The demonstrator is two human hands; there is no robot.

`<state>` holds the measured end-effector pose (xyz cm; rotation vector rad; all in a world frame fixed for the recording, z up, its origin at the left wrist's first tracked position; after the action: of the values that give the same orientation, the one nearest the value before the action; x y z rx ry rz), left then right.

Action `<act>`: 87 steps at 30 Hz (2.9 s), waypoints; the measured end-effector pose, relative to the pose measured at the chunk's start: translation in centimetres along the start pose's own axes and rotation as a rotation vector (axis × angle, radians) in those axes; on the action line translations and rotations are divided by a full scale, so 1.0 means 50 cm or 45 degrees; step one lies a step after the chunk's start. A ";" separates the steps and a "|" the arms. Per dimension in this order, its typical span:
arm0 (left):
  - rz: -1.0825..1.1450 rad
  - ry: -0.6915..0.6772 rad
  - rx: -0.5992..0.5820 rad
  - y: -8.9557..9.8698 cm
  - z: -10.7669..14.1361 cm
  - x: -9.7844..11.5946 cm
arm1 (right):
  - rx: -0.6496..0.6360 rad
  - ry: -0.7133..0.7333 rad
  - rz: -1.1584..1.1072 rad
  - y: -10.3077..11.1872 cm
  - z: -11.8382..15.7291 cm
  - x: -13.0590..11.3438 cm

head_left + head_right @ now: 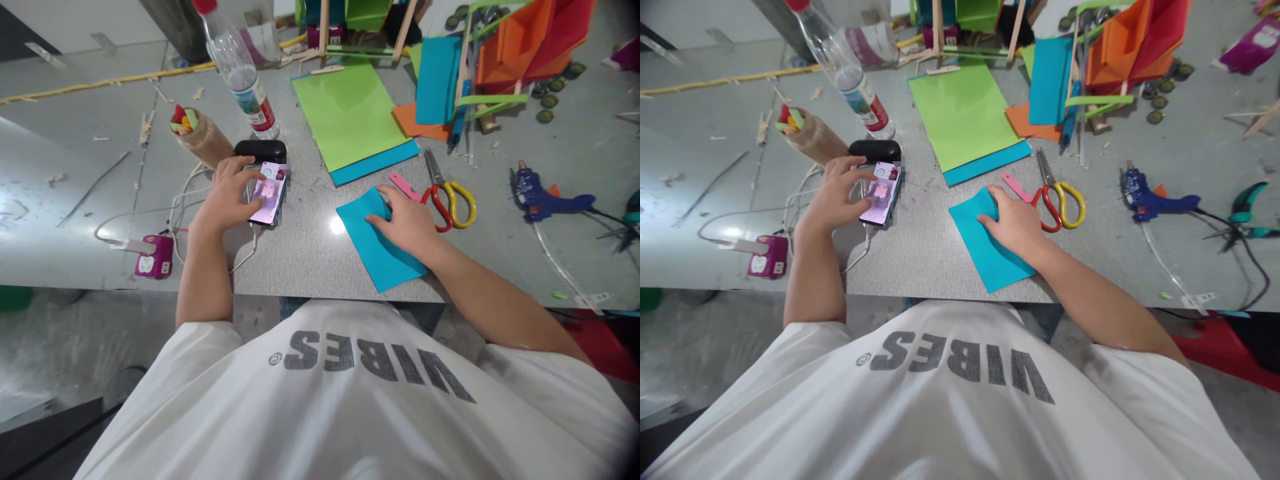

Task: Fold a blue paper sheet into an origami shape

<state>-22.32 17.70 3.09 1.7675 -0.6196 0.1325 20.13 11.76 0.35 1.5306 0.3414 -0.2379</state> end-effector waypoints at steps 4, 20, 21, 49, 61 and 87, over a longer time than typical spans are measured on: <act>-0.016 -0.025 0.033 0.007 -0.001 0.003 | -0.003 0.009 -0.015 0.001 0.000 -0.003; -0.031 -0.013 -0.064 -0.033 -0.002 0.028 | 0.012 -0.005 -0.001 0.002 0.000 -0.001; -0.038 0.001 -0.081 -0.040 -0.001 0.031 | 0.014 -0.010 -0.001 0.003 0.000 -0.002; 0.075 -0.014 -0.049 0.004 0.006 -0.010 | 0.023 0.030 -0.013 -0.004 -0.002 0.004; 0.041 0.126 -0.149 -0.019 0.008 -0.003 | 0.035 0.017 -0.007 -0.007 -0.003 0.006; 0.326 -0.055 0.411 0.045 -0.031 0.001 | 0.146 0.021 -0.206 -0.021 -0.018 0.029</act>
<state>-22.96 18.78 5.55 1.9968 -0.8948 0.3896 21.07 12.71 -1.15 1.6199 0.4722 -0.3776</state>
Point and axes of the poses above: each hand's wrist, its own z-axis away from the middle knuckle, its own y-axis out of the back of the hand, x = y × z, the point moved 9 cm from there along -z, towards the middle knuckle, and after that the axes turned 12 degrees about x, right-handed, at the moved point
